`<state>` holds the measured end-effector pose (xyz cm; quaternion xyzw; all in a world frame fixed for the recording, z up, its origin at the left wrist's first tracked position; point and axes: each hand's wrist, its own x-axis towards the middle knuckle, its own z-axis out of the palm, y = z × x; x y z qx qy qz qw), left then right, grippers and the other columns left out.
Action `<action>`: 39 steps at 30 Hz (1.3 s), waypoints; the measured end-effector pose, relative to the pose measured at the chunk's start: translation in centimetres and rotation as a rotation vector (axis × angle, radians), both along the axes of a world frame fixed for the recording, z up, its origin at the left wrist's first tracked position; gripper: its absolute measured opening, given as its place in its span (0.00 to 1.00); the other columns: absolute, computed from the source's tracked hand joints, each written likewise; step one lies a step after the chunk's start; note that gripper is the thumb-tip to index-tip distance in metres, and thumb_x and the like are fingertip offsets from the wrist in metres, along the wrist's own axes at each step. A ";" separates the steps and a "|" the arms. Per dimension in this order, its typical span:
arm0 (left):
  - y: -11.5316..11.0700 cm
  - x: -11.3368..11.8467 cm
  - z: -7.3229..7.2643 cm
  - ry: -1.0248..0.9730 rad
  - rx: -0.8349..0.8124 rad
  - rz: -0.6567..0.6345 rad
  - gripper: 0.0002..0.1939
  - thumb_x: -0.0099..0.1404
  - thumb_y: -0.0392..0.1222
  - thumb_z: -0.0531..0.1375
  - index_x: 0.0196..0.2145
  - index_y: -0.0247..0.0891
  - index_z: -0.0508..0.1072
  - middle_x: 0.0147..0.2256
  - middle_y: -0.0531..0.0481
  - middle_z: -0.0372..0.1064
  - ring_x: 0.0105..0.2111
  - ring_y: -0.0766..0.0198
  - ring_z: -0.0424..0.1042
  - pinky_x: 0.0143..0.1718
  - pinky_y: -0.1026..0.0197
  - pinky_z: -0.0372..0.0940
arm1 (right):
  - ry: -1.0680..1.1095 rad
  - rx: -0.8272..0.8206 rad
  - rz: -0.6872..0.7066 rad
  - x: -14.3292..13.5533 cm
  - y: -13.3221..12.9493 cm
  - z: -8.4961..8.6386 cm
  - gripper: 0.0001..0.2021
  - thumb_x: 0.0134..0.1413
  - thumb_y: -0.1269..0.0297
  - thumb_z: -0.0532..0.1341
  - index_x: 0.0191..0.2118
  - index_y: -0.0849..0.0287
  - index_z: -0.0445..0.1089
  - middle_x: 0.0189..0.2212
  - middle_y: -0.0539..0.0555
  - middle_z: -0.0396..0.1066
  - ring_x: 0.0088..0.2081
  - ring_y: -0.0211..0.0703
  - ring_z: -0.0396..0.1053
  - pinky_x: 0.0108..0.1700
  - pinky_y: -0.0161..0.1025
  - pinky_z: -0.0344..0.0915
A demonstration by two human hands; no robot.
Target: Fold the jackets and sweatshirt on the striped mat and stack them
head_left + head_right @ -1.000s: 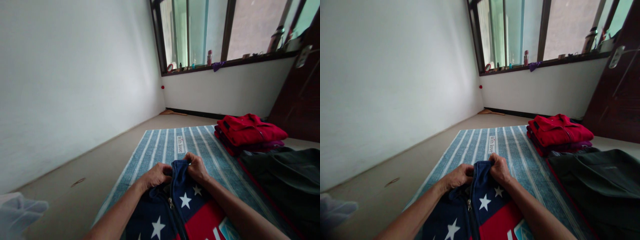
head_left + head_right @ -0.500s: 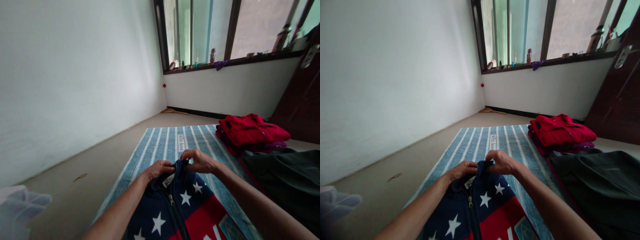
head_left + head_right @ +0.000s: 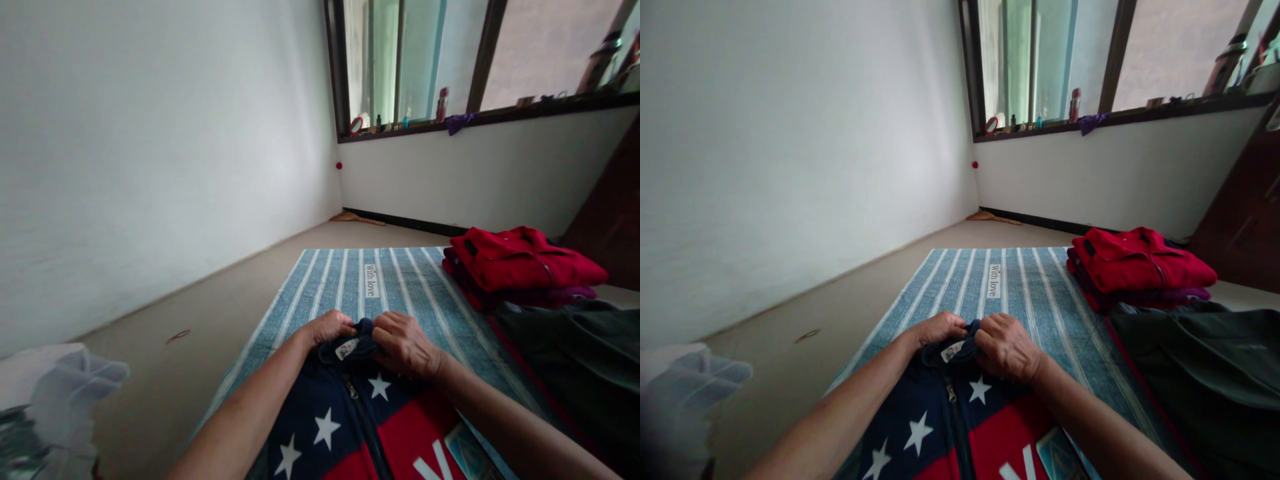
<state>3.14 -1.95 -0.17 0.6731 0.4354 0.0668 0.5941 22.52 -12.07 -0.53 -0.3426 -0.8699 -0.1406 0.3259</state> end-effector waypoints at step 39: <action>0.9 3.1 0.4 0.097 0.381 -0.183 0.05 0.45 0.34 0.60 0.24 0.35 0.75 0.20 0.58 0.65 0.24 0.68 0.62 0.27 0.67 0.56 | -0.016 -0.794 -0.011 0.9 1.5 5.4 0.11 0.38 0.79 0.55 0.27 0.59 0.72 0.20 0.47 0.66 0.23 0.35 0.63 0.26 0.30 0.54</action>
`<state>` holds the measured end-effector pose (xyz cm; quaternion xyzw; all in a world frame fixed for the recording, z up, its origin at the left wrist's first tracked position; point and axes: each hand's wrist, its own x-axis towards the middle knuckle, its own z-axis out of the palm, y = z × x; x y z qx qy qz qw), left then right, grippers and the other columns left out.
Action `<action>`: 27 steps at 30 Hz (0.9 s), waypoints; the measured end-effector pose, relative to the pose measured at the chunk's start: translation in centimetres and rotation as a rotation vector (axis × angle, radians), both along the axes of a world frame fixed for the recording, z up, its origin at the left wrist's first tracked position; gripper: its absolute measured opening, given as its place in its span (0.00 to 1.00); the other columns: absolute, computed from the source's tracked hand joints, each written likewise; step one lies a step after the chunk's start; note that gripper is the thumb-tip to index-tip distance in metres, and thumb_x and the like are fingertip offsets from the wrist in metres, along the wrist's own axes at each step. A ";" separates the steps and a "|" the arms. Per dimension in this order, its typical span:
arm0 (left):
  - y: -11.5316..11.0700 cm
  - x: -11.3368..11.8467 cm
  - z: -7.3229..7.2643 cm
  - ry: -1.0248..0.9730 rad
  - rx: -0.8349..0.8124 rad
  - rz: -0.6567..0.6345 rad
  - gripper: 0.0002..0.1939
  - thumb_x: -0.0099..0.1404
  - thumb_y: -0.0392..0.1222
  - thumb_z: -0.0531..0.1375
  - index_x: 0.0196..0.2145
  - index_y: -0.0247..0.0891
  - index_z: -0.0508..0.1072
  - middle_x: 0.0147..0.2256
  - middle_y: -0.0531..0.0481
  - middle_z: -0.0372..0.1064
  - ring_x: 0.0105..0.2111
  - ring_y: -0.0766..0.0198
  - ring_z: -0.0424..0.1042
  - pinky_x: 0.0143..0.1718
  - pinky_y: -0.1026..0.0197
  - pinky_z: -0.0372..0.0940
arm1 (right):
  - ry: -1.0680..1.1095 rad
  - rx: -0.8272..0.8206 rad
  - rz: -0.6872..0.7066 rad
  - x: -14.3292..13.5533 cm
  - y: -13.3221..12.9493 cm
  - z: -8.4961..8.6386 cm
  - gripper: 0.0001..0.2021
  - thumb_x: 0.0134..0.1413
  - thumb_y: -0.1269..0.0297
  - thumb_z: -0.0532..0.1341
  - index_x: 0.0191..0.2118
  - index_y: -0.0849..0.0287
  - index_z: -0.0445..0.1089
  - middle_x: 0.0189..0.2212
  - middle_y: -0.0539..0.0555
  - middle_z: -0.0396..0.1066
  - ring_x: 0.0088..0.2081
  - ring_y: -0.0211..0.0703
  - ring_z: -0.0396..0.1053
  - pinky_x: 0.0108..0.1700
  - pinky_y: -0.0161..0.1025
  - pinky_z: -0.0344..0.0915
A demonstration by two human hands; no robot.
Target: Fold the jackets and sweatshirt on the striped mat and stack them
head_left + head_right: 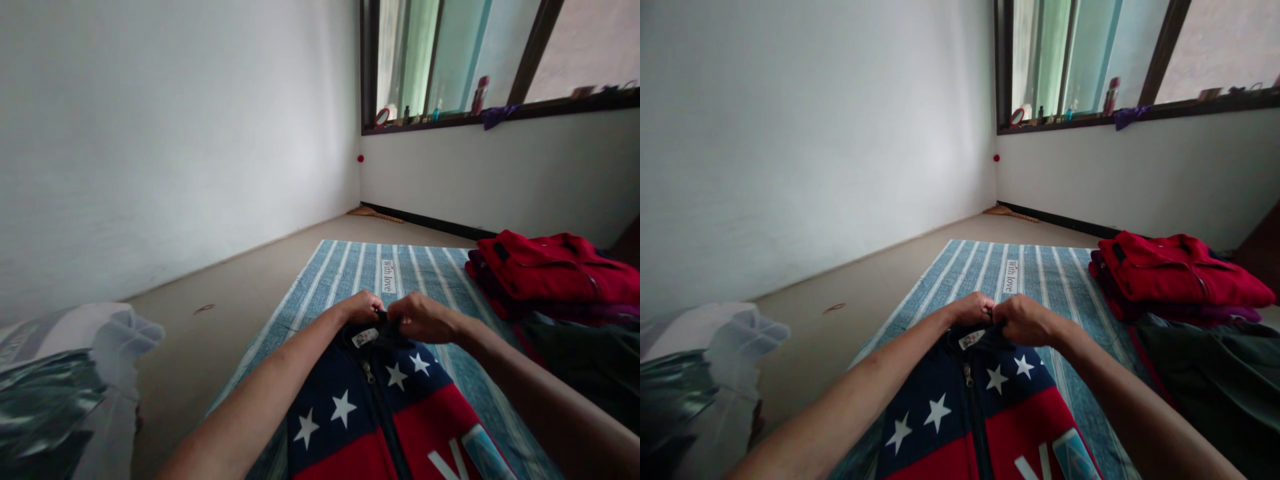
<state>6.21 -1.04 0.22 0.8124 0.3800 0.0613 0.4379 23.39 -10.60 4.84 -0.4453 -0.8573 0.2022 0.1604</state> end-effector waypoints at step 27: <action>-1.3 -7.3 3.2 0.030 -0.292 0.185 0.20 0.49 0.57 0.64 0.29 0.36 0.75 0.28 0.50 0.73 0.27 0.65 0.68 0.26 0.65 0.57 | -0.103 0.092 -0.118 -1.2 -1.3 0.4 0.11 0.51 0.71 0.57 0.38 0.55 0.73 0.27 0.51 0.73 0.27 0.39 0.69 0.29 0.33 0.55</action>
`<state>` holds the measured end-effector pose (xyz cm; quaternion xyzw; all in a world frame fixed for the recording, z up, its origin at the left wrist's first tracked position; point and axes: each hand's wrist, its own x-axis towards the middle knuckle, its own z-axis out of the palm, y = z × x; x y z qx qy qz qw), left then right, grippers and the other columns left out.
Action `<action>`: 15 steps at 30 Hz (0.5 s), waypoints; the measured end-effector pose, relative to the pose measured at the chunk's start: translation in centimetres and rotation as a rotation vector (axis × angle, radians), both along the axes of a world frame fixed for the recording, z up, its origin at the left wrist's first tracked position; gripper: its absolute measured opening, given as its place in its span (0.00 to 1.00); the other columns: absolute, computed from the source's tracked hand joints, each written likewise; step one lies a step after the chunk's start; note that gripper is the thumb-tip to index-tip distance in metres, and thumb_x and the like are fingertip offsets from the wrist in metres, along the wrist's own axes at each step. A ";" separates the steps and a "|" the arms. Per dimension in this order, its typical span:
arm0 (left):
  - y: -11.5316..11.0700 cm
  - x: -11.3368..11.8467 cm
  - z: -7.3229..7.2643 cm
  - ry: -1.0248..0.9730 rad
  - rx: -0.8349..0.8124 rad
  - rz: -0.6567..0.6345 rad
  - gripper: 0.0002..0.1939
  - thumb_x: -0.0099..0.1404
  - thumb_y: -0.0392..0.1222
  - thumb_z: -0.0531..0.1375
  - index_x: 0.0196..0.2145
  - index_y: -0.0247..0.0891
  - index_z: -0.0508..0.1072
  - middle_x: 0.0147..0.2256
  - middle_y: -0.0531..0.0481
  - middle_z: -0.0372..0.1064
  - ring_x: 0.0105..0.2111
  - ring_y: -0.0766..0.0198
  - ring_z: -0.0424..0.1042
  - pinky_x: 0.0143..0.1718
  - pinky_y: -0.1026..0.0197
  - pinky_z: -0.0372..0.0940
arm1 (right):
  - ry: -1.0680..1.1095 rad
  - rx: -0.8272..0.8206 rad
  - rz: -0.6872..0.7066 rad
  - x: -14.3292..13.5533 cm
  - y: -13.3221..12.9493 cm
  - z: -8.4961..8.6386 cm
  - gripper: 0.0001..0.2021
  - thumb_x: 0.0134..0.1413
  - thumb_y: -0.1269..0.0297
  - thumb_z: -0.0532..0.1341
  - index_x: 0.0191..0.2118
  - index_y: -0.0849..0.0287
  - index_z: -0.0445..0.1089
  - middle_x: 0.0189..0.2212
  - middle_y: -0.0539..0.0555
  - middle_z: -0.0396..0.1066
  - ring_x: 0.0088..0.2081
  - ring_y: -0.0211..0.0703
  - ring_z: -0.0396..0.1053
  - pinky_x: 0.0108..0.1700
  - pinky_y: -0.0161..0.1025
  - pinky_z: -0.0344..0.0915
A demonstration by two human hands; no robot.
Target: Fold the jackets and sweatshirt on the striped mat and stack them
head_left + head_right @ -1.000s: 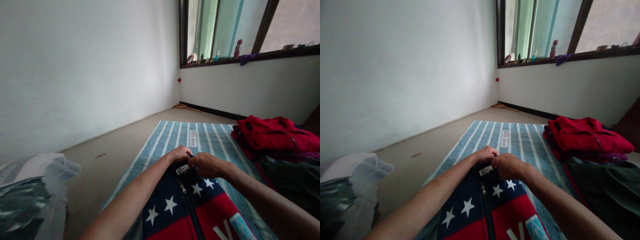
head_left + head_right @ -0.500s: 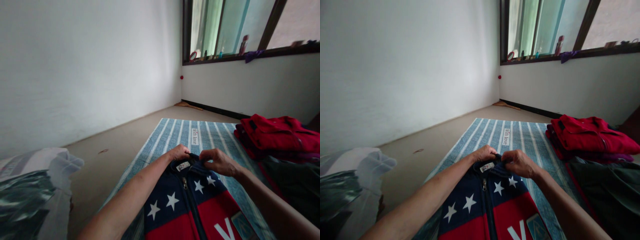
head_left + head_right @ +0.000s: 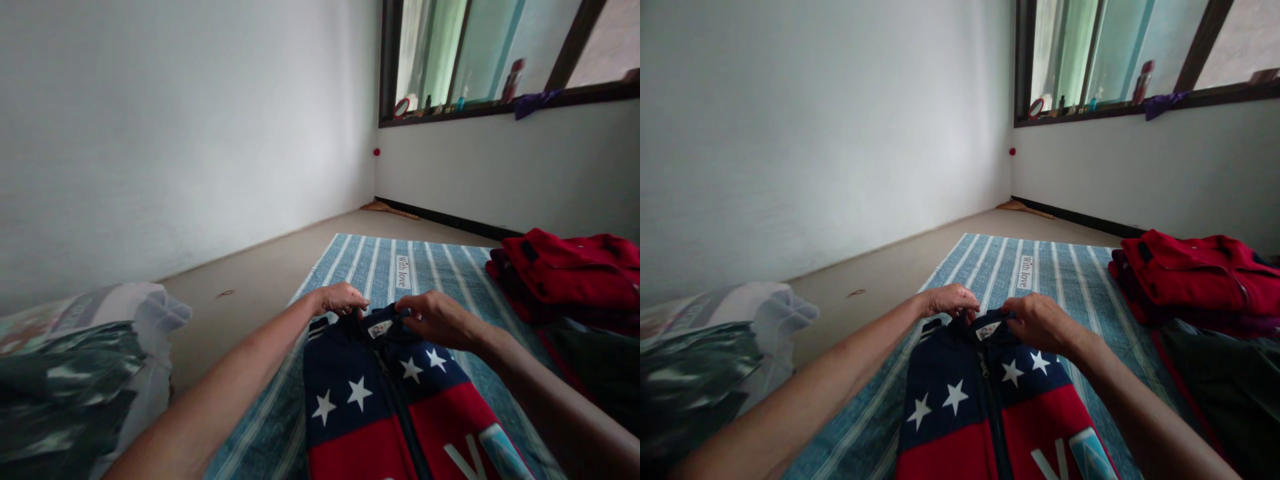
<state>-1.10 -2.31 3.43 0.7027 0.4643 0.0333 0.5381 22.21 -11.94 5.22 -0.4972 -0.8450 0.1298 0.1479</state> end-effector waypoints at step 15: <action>-2.9 -4.1 1.3 -0.200 0.049 0.116 0.12 0.46 0.39 0.60 0.31 0.36 0.77 0.31 0.49 0.74 0.32 0.63 0.70 0.33 0.63 0.65 | 0.223 -0.176 0.082 -6.8 2.2 -1.0 0.12 0.57 0.59 0.59 0.35 0.60 0.76 0.28 0.51 0.74 0.28 0.36 0.70 0.27 0.30 0.60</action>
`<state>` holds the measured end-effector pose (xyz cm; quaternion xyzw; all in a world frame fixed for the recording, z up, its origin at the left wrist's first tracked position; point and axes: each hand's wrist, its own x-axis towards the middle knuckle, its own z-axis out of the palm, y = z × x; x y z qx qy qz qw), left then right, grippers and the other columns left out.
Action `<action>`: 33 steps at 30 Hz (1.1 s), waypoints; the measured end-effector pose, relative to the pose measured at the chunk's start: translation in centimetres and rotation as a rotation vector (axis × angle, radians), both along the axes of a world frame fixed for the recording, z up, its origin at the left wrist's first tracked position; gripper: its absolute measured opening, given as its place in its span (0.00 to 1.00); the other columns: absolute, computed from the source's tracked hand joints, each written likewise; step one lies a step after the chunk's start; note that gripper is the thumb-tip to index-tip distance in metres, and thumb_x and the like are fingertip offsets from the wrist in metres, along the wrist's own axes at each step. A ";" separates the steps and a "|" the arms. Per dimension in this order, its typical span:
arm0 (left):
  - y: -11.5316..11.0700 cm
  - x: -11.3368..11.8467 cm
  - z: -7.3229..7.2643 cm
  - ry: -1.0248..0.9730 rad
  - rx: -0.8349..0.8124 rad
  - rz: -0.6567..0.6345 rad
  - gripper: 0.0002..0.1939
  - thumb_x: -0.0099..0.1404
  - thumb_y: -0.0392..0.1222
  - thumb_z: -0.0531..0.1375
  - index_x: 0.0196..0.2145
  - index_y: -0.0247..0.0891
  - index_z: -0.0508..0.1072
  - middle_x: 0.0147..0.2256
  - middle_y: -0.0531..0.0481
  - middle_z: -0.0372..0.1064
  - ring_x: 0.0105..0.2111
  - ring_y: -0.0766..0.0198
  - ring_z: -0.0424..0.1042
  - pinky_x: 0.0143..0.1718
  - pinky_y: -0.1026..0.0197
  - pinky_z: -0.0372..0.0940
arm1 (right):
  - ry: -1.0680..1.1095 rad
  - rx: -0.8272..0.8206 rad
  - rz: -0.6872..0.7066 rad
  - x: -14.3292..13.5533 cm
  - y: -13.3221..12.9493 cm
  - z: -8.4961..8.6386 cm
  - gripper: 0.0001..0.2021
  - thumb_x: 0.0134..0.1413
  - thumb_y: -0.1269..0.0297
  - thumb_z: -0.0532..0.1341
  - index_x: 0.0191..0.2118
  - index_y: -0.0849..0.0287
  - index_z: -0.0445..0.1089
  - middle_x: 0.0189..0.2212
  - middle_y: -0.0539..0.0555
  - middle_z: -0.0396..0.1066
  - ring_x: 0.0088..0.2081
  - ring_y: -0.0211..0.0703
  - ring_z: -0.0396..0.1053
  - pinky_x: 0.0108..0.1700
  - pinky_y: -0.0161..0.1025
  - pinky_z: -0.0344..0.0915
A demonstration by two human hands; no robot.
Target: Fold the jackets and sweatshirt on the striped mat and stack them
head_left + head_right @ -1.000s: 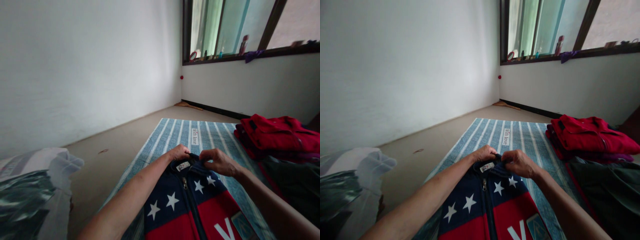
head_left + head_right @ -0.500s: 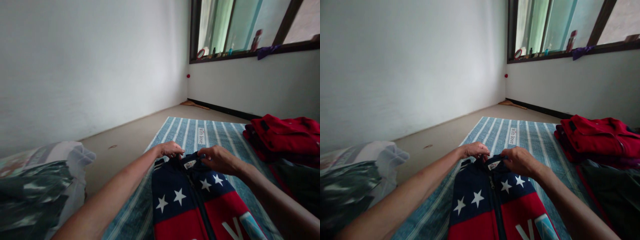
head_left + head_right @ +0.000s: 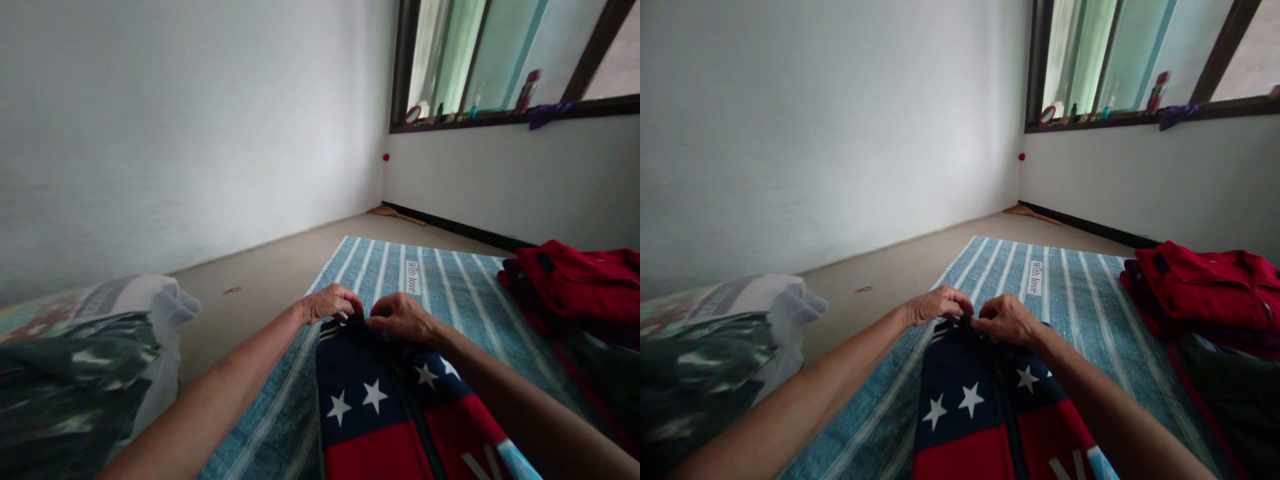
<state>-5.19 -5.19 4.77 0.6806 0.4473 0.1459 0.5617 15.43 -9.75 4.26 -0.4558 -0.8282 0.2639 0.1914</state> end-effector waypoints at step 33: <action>-0.7 1.2 0.4 0.004 -0.278 0.539 0.07 0.42 0.25 0.56 0.19 0.34 0.68 0.12 0.51 0.64 0.11 0.63 0.63 0.12 0.64 0.61 | 0.216 0.301 0.295 -0.2 -2.2 -3.0 0.09 0.57 0.58 0.60 0.33 0.59 0.70 0.26 0.49 0.65 0.30 0.38 0.63 0.36 0.35 0.57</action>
